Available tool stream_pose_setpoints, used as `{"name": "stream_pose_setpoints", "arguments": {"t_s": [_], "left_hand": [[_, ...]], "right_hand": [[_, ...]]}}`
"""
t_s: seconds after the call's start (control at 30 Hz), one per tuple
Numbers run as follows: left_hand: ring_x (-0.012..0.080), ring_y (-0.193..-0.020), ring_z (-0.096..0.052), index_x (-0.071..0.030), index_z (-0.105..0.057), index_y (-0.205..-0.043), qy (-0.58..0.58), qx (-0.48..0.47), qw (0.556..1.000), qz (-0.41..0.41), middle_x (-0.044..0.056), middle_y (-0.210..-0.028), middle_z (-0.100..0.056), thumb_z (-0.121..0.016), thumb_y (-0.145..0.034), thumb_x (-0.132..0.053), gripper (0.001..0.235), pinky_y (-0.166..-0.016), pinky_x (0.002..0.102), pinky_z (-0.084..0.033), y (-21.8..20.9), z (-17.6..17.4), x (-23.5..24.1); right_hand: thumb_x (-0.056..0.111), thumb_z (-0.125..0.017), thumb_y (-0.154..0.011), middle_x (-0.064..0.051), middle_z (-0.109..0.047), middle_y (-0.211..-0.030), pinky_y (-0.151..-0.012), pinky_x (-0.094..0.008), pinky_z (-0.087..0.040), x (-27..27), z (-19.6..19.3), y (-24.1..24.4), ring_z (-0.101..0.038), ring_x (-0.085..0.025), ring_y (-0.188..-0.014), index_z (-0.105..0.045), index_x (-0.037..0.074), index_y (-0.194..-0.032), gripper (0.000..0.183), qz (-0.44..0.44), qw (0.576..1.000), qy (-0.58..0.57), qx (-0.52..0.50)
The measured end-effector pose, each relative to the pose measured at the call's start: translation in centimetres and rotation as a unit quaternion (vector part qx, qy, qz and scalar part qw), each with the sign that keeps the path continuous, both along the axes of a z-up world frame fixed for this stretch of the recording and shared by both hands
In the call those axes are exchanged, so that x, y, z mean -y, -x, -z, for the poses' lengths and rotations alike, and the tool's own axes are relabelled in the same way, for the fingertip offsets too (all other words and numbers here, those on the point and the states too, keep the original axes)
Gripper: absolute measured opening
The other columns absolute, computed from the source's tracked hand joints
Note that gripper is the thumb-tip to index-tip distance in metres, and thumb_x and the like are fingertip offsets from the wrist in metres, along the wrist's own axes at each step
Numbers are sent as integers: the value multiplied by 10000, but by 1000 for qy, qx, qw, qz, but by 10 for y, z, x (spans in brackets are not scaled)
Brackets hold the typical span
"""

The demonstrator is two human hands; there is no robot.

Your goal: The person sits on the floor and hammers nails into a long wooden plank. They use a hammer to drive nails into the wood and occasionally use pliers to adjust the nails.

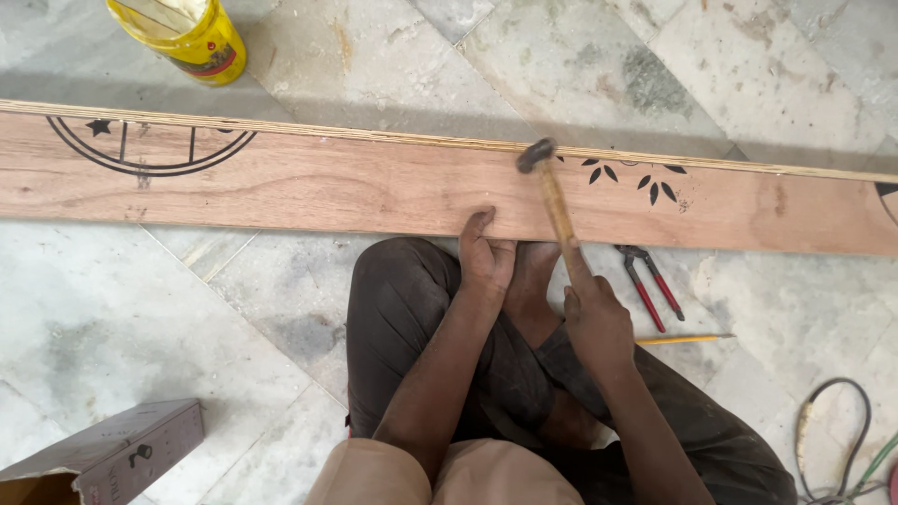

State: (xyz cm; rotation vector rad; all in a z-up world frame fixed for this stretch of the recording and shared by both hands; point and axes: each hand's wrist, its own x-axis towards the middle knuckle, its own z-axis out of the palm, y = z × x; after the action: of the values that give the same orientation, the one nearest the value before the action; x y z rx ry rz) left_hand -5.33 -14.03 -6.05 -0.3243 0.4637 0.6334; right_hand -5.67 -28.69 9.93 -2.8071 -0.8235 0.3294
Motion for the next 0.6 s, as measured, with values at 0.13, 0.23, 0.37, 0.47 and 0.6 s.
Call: {"name": "stream_pose_setpoints", "arguments": {"t_s": [0.13,0.23,0.37,0.47,0.6], "left_hand": [[254,-1195,-613,6,-589,-1195,-14,-16,1000,9,117,-1227,-645,-624,-884,-10,313,-1072,442,-500,-3,3,0],[263,-1213,-600,21,-591,-1195,-2,-9,1000,9,124,-1232,-640,-640,-918,-7,282,-1109,457,-481,-1,14,4],[271,-1225,-600,26,-585,-1195,-9,7,1000,8,130,-1243,-640,-643,-911,-7,292,-1115,469,-474,-4,14,2],[278,-1215,-608,17,-591,-1195,-12,-6,1000,11,132,-1240,-645,-641,-880,-10,320,-1095,473,-477,-3,8,1],[267,-1208,-609,2,-588,-1209,-2,-5,1000,10,112,-1238,-652,-640,-878,-9,335,-1094,464,-475,-6,4,-3]], "right_hand": [[126,-657,-938,-169,-662,-978,-680,-472,-566,7,-8,-9,-686,-367,-796,-394,285,-1589,720,-18,991,-124,39],[129,-651,-967,-177,-647,-955,-694,-469,-564,9,-6,-3,-685,-360,-782,-382,291,-1597,703,5,995,-95,30],[115,-664,-910,-183,-678,-960,-729,-488,-561,2,-6,-12,-692,-388,-824,-409,291,-1588,745,-17,999,-36,17],[131,-663,-915,-193,-681,-1003,-724,-478,-564,6,-11,-14,-700,-380,-844,-410,269,-1581,725,-28,994,-109,17],[110,-643,-949,-198,-692,-1052,-754,-480,-566,3,-8,-1,-699,-386,-882,-412,239,-1583,688,-15,987,-147,59]]}}
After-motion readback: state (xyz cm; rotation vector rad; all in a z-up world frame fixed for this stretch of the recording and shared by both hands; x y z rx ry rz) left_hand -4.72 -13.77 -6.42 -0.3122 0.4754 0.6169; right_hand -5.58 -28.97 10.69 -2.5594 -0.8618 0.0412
